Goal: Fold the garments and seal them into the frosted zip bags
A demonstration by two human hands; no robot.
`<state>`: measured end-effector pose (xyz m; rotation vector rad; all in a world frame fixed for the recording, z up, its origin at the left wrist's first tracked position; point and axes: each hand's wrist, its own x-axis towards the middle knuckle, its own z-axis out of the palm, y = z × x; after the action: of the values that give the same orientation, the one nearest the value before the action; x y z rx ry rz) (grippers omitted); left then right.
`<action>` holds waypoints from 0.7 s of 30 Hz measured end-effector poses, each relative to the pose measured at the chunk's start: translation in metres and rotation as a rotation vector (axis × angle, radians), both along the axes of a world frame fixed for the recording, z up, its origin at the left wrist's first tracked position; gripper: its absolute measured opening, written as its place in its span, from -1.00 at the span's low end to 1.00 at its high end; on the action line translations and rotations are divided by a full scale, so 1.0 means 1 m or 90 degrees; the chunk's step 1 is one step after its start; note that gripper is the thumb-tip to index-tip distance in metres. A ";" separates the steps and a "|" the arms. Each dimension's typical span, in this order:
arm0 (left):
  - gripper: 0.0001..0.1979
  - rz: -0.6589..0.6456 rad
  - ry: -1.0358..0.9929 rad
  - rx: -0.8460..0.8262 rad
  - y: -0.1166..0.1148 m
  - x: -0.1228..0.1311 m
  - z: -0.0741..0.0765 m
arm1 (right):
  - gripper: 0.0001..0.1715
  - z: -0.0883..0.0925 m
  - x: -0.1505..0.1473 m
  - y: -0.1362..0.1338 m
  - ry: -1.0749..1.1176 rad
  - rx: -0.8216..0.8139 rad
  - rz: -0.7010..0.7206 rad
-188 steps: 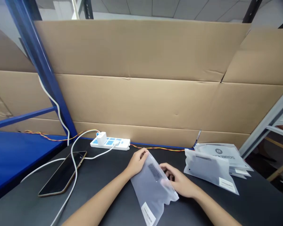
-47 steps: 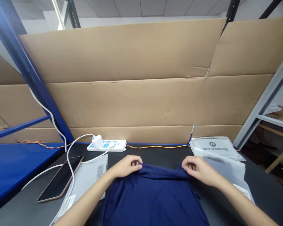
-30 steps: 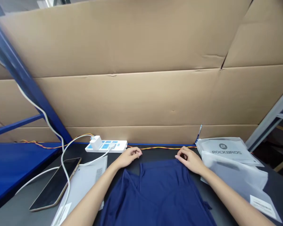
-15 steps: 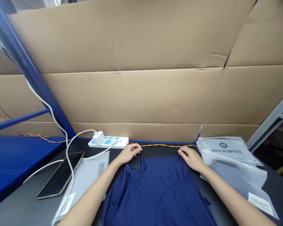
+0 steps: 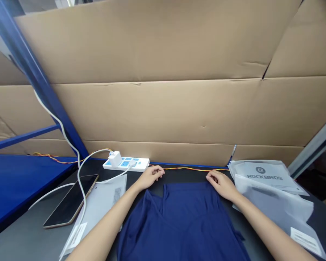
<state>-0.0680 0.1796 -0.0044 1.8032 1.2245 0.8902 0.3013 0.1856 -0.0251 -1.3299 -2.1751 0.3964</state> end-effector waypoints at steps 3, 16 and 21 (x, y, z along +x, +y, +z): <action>-0.64 0.003 0.002 -0.004 0.000 0.000 0.001 | -0.68 0.000 0.000 0.000 0.000 -0.001 0.001; -0.64 0.001 0.005 -0.006 -0.003 0.002 0.004 | -0.70 0.000 0.000 -0.001 -0.005 0.002 0.003; -0.64 0.003 0.005 -0.001 -0.003 0.000 0.002 | -0.70 -0.001 0.000 -0.002 -0.005 0.000 0.003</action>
<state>-0.0676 0.1769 -0.0022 1.8052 1.2336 0.8857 0.3015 0.1837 -0.0257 -1.3296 -2.1850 0.3940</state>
